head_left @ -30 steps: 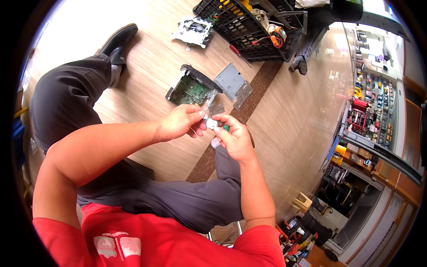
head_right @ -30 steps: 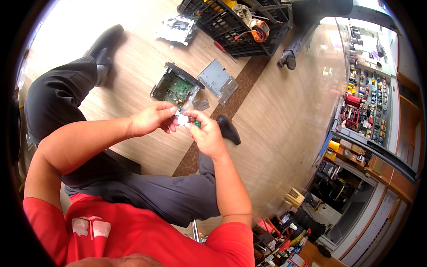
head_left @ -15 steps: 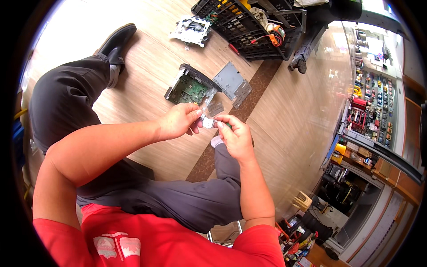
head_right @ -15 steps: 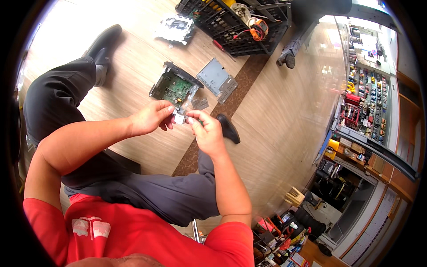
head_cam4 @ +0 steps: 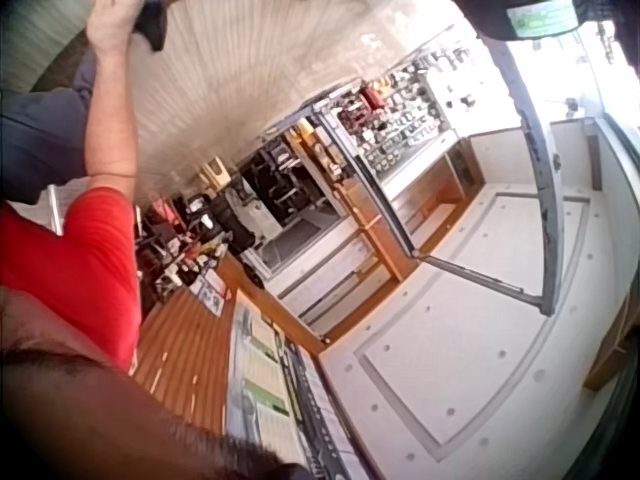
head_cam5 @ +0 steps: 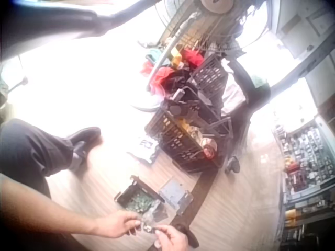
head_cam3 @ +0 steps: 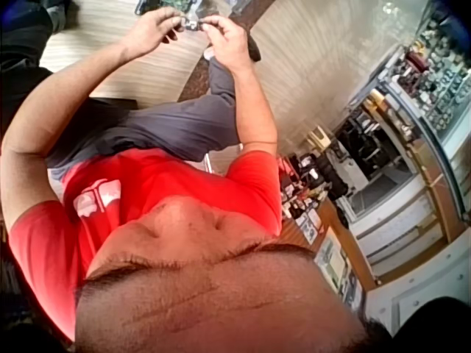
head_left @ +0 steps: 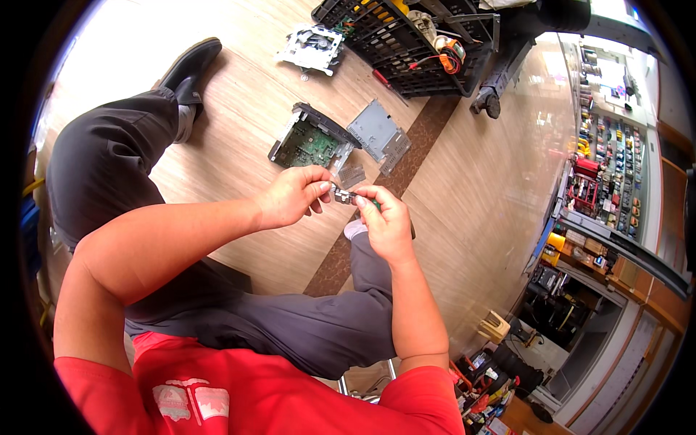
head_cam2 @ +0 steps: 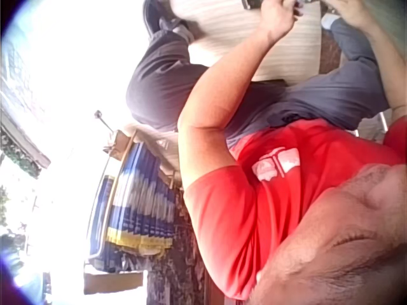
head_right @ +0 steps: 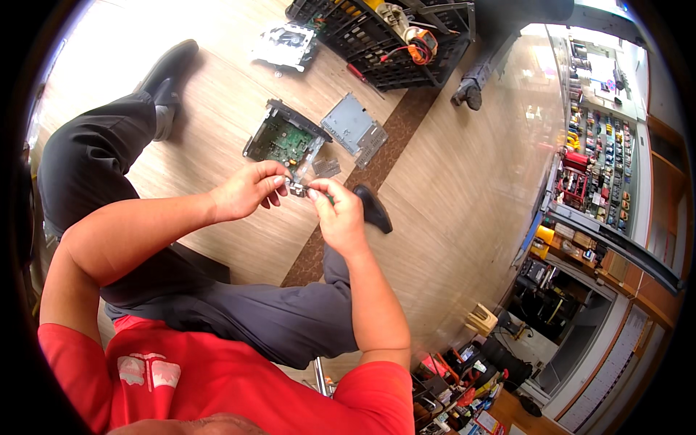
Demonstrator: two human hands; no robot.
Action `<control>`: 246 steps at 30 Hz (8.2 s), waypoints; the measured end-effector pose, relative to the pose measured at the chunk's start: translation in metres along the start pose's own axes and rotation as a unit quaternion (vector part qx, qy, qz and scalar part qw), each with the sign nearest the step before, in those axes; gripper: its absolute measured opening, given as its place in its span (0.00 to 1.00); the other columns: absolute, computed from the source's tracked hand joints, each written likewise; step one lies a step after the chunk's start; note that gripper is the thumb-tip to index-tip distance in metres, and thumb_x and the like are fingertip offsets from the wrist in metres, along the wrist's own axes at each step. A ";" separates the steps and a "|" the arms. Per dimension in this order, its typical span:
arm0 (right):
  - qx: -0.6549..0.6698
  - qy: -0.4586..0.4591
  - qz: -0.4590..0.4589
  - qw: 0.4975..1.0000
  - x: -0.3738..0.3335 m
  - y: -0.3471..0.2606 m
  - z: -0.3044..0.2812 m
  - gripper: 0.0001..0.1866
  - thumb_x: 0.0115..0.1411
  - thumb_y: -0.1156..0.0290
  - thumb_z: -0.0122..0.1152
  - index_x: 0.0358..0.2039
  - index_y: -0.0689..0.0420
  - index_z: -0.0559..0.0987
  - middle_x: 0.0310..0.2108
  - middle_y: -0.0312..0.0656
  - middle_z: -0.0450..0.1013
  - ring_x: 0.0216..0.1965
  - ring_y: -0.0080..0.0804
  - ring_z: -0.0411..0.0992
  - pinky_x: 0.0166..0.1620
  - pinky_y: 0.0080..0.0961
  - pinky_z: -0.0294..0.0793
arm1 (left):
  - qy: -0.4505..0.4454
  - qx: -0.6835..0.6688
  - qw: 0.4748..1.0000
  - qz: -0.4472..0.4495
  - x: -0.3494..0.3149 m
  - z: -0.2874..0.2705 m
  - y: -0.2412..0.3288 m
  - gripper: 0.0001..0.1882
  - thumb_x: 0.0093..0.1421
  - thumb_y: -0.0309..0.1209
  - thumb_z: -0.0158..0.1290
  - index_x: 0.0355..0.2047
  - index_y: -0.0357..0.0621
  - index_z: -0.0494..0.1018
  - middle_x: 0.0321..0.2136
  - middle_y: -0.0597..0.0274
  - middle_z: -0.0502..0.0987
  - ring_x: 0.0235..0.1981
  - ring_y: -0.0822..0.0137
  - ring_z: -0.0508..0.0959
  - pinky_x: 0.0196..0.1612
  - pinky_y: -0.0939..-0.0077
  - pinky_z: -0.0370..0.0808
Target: The person disassembles an electronic device by hand on the floor, removing a metal plate and then manipulating internal components including a small circuit board and wiring.
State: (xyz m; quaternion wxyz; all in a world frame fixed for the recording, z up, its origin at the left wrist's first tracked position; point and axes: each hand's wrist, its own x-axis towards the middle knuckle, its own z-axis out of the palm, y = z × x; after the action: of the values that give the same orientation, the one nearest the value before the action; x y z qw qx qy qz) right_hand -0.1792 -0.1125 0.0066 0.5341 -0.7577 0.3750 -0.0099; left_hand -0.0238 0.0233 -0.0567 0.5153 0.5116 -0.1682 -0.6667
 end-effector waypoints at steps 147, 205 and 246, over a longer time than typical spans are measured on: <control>-0.121 -0.024 -0.114 0.986 -0.005 -0.008 0.004 0.15 0.55 0.77 0.64 0.43 0.64 0.77 0.32 0.48 0.76 0.33 0.33 0.77 0.37 0.26 0.76 | -0.023 -0.018 0.999 0.035 0.005 0.001 -0.008 0.20 0.57 0.18 0.57 0.50 0.37 0.68 0.32 0.66 0.74 0.35 0.75 0.75 0.38 0.80 0.75; -0.125 0.010 -0.077 0.989 -0.007 0.003 0.003 0.17 0.57 0.74 0.63 0.47 0.66 0.77 0.31 0.45 0.77 0.32 0.28 0.75 0.38 0.24 0.74 | -0.003 0.076 0.995 0.064 0.005 0.004 -0.010 0.10 0.62 0.27 0.56 0.42 0.35 0.76 0.26 0.64 0.77 0.28 0.75 0.74 0.35 0.77 0.74; -0.147 0.057 -0.036 0.987 -0.006 0.003 0.003 0.15 0.56 0.75 0.63 0.44 0.66 0.77 0.25 0.45 0.76 0.26 0.29 0.75 0.32 0.26 0.74 | -0.020 0.085 0.996 0.022 0.003 0.003 -0.009 0.17 0.66 0.23 0.46 0.55 0.37 0.69 0.32 0.65 0.76 0.34 0.75 0.74 0.39 0.79 0.75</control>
State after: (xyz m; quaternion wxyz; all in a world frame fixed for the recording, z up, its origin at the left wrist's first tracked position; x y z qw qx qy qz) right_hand -0.1836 -0.1071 0.0052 0.3938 -0.8393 0.3745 -0.0165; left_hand -0.0308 0.0231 -0.0639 0.4811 0.5365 -0.2457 -0.6484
